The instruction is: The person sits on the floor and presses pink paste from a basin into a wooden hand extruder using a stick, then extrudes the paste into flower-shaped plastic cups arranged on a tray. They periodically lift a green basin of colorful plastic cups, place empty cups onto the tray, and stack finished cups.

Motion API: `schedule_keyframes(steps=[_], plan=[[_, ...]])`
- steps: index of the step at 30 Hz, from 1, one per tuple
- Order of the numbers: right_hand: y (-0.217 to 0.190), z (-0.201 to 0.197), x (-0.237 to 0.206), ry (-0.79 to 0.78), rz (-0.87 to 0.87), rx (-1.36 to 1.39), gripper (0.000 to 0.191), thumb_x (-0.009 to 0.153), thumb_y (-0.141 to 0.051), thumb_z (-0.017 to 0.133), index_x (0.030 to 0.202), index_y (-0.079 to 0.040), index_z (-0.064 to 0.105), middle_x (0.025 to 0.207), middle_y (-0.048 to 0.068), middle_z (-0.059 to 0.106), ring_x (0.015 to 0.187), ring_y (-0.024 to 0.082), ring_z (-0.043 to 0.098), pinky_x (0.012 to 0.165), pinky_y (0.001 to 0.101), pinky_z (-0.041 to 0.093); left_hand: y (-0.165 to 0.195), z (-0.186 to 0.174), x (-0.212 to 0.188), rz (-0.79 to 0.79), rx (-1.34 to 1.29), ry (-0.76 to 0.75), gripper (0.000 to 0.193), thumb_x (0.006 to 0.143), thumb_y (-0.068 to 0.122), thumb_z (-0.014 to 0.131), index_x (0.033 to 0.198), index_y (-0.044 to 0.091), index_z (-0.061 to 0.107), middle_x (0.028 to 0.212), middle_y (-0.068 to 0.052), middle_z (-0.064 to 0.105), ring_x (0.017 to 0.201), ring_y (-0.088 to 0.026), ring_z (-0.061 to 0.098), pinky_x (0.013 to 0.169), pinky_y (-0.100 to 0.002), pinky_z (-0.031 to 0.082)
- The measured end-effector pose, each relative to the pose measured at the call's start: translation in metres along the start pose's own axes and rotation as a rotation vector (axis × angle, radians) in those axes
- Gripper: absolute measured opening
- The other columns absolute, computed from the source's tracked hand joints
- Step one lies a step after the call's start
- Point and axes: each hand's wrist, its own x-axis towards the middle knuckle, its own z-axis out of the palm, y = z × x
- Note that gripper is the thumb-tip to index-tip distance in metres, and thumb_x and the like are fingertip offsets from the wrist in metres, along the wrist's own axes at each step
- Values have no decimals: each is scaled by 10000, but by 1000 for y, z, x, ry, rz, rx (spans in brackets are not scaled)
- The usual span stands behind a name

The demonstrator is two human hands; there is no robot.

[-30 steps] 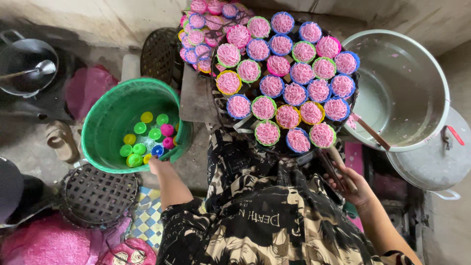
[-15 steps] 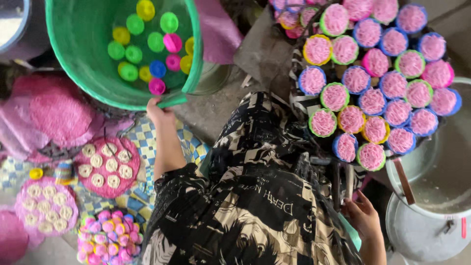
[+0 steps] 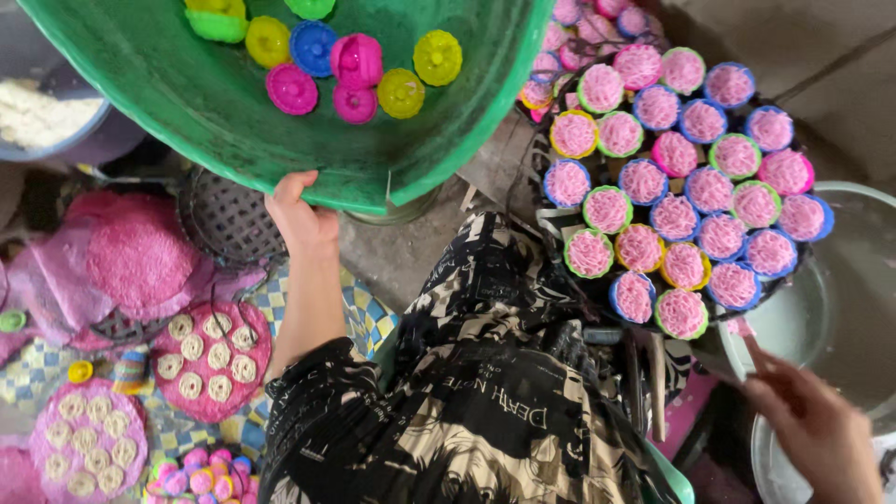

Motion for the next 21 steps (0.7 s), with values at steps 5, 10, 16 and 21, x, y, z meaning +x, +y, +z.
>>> schedule_keyframes(steps=[5,10,16,21], plan=[[-97,-60,20,-172,-511,953,881,980,-294,662,1737,-175,226,1519,240,516,1205,358,644,899,497,577,-59,72,-51,277,590,-271,218,809,-94,637,981,20,706,1077,-84,685,1030,-256,672,899,-401,575],[-156,-71,71,-298,-571,1332,883,1025,-486,657,1726,-157,233,1511,211,536,1234,384,630,975,535,554,-130,142,-121,-230,-121,-321,337,749,-89,599,1075,-12,639,983,-103,658,899,-259,669,785,-391,574],[-126,-74,92,247,-473,1491,485,884,114,632,1358,67,547,1288,172,646,1170,328,681,1008,452,579,-183,195,-172,-320,-54,-607,373,848,-67,707,1208,-75,614,1144,-175,681,1019,-309,686,867,-432,582],[-78,-73,105,485,-498,1519,393,838,175,544,1219,97,602,1151,167,667,1076,322,683,959,415,571,-191,242,-147,-456,154,-746,706,960,451,635,1519,117,362,1458,-78,526,1288,-243,562,933,-456,540]])
